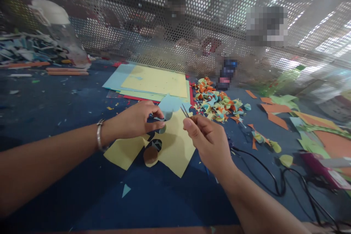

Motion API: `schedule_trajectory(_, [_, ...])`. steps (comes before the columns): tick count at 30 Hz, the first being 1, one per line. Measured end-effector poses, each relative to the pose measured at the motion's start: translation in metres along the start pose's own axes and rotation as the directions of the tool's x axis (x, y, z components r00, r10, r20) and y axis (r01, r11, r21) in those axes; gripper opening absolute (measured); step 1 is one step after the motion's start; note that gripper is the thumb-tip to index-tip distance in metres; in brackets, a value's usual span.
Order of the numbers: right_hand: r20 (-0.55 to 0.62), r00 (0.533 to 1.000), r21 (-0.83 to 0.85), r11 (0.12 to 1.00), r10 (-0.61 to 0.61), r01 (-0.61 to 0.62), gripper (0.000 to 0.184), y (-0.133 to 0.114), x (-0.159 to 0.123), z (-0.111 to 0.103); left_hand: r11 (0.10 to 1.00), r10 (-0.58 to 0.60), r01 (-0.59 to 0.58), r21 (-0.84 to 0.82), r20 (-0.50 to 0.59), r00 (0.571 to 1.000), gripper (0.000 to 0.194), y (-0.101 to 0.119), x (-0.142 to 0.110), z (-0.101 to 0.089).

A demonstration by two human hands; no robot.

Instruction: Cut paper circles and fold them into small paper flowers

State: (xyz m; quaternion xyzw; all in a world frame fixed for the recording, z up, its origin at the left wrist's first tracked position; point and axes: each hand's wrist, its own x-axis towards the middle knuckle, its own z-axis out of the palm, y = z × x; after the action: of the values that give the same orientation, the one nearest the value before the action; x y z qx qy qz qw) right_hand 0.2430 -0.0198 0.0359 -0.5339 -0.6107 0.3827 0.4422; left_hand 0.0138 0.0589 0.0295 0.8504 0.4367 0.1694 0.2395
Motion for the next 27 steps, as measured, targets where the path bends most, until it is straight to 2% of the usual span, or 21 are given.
schedule_trajectory(7, [0.006,0.999,-0.010,0.999,-0.037,0.037,0.039,0.002,0.001,-0.002,0.999,-0.024,0.021,0.043,0.067,0.997,0.051,-0.003,0.029,0.017])
schedule_trajectory(13, [-0.083,0.994,-0.061,0.996,-0.076,0.071,0.039,0.006,0.003,-0.002,0.986,-0.075,0.063,0.154,0.072,0.995,0.072,0.004,0.059,0.022])
schedule_trajectory(15, [-0.088,0.993,-0.052,0.995,-0.084,0.080,0.039,0.007,0.004,-0.002,0.985,-0.072,0.056,0.163,0.096,0.993,0.068,0.007,0.073,0.024])
schedule_trajectory(18, [-0.091,0.992,-0.059,0.995,-0.088,0.083,0.037,0.008,0.005,-0.003,0.989,-0.056,0.037,0.145,0.130,0.990,0.051,0.010,0.088,0.028])
schedule_trajectory(23, [-0.102,0.989,-0.106,0.989,-0.110,0.099,0.038,0.008,0.005,-0.004,0.999,-0.005,-0.004,0.051,0.183,0.983,0.019,0.009,0.092,0.028])
schedule_trajectory(27, [-0.121,0.984,-0.154,0.982,-0.129,0.110,0.042,0.003,0.005,-0.003,0.998,-0.067,0.067,0.009,0.105,0.992,0.020,0.001,0.086,0.016])
